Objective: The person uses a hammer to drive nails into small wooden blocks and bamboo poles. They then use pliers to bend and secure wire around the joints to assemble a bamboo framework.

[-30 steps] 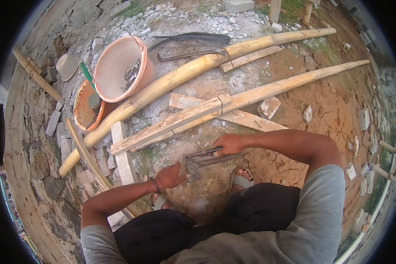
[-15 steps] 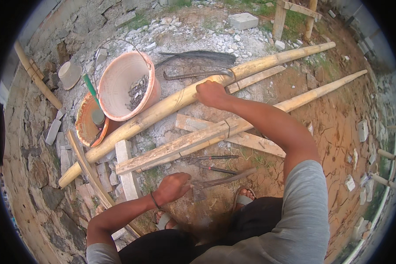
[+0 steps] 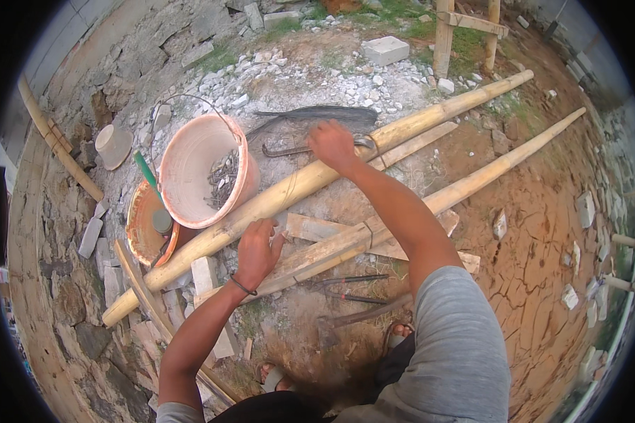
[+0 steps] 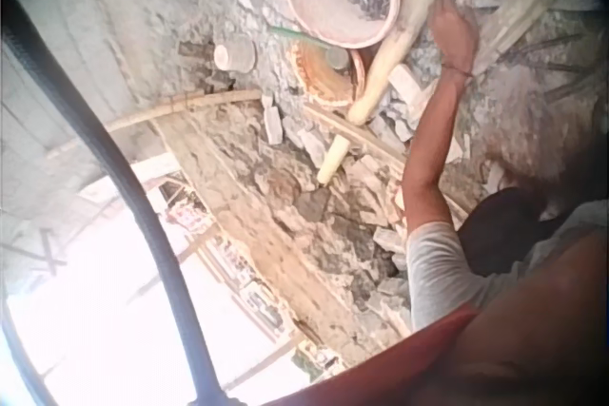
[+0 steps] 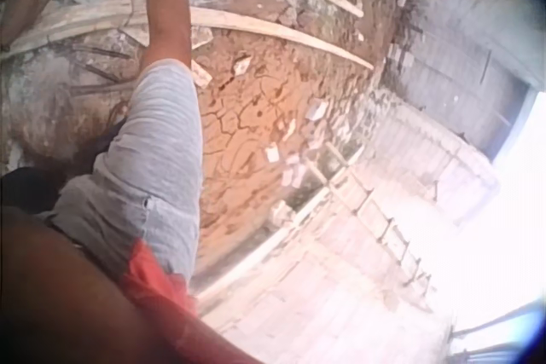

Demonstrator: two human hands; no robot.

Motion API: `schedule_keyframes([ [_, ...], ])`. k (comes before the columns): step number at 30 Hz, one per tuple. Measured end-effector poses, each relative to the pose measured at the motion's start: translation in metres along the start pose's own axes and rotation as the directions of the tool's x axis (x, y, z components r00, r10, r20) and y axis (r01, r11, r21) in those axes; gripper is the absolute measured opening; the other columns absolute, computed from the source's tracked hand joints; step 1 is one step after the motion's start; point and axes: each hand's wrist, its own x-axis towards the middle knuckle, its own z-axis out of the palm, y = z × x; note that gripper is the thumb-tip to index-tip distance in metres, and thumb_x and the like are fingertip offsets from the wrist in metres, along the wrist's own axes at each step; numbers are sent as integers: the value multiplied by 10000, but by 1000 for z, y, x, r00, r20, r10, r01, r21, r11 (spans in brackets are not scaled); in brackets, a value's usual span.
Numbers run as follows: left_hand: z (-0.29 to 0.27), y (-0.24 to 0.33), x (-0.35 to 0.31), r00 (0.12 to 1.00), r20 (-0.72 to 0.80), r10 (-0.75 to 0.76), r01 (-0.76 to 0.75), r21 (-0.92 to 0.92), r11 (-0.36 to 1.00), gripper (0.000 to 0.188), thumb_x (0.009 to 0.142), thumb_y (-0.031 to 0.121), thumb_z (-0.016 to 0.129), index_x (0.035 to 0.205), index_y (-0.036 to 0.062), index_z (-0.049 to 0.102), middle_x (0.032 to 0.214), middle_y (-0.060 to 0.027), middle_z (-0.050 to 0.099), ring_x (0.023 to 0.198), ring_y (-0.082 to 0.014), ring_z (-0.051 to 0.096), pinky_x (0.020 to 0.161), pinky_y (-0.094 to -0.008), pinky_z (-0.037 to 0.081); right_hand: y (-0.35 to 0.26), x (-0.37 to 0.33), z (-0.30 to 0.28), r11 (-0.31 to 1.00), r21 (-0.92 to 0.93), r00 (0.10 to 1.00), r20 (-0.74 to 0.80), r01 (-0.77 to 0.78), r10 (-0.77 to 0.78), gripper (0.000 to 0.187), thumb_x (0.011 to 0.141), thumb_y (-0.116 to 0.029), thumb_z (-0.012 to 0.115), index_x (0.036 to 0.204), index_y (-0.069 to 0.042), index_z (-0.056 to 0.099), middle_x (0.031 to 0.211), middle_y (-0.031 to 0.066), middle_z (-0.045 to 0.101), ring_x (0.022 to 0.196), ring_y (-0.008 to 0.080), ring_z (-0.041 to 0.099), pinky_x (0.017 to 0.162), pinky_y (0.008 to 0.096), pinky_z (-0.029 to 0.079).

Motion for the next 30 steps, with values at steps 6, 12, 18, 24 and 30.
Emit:
schedule_keyframes([
  [6,26,-17,30,1000,-13,-14,16,144,989,298,748,145,742,961,14,581,916,-151,599,897,-331,580,740,-430,484,85,-6,-31,876,-268,914,-183,-401,363,187,806,-269,676,860,-92,699,841,85,664,854,283,635,737,443,506],
  [12,54,-29,52,994,18,-108,99,275,956,342,711,190,778,934,41,567,945,-122,590,921,-307,587,752,-430,510,141,-35,-57,866,255,903,125,-430,411,190,874,-258,636,837,-78,684,811,102,700,759,260,667,706,426,506],
  [18,71,-43,56,998,67,-1,-32,494,869,167,805,122,639,930,50,556,904,-96,569,887,-272,606,706,-377,532,176,-61,-96,124,777,740,519,-617,428,150,1005,-246,507,966,-114,567,836,-17,604,818,116,605,687,300,476],
  [24,73,-47,55,991,127,-39,-24,461,887,106,869,121,540,966,78,541,890,-118,602,813,-309,662,653,-433,555,262,-129,-204,-40,847,536,371,-530,758,147,1000,-216,509,869,-150,496,664,-54,424,675,103,501,629,266,413],
  [30,56,-28,45,920,248,-302,267,166,949,178,939,208,501,992,39,508,876,-271,660,791,-463,652,675,-562,511,329,-187,-279,8,865,446,251,-502,859,66,935,-127,526,875,-101,530,633,-23,451,619,129,534,537,288,403],
])
